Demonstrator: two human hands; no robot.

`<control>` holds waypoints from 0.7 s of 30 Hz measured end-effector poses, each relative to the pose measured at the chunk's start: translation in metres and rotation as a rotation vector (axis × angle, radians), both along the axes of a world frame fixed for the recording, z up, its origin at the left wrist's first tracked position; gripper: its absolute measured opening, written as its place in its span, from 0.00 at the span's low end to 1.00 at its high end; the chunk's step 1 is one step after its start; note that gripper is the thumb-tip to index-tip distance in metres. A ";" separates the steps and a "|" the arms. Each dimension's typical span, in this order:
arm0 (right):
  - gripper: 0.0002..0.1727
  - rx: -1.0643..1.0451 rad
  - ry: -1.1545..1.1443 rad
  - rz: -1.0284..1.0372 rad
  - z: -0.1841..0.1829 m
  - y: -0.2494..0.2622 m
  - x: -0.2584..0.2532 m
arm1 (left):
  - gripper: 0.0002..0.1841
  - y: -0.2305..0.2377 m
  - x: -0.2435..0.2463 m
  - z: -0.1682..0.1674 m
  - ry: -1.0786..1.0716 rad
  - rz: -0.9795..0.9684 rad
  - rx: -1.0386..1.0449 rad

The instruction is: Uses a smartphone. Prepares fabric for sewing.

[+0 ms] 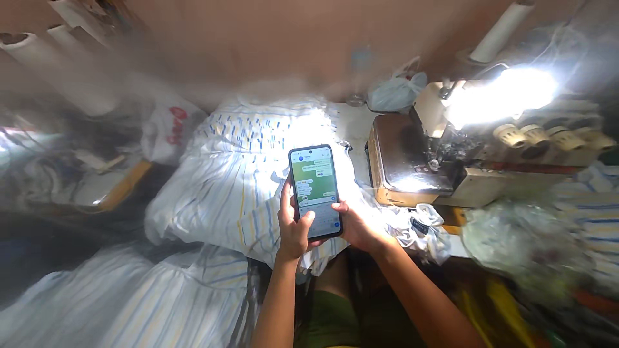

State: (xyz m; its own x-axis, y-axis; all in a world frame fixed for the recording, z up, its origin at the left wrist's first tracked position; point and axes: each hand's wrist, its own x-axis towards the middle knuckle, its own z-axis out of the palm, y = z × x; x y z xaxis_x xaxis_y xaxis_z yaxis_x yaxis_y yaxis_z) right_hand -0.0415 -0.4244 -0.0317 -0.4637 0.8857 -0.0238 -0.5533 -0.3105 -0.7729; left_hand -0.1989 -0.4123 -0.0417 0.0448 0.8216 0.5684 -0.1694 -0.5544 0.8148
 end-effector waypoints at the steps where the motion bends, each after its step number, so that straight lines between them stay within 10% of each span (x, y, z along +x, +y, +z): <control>1: 0.24 0.005 0.004 0.011 0.000 0.000 0.000 | 0.44 0.000 0.000 0.000 -0.016 -0.012 -0.007; 21: 0.25 0.022 0.024 0.033 -0.009 0.001 0.000 | 0.50 0.002 -0.002 -0.009 -0.135 -0.080 -0.027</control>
State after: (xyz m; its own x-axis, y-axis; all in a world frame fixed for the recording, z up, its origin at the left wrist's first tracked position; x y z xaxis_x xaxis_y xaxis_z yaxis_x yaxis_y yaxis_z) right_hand -0.0410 -0.4238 -0.0409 -0.4932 0.8699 0.0066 -0.5615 -0.3125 -0.7662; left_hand -0.2005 -0.4104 -0.0502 0.0355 0.8332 0.5518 -0.3213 -0.5133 0.7958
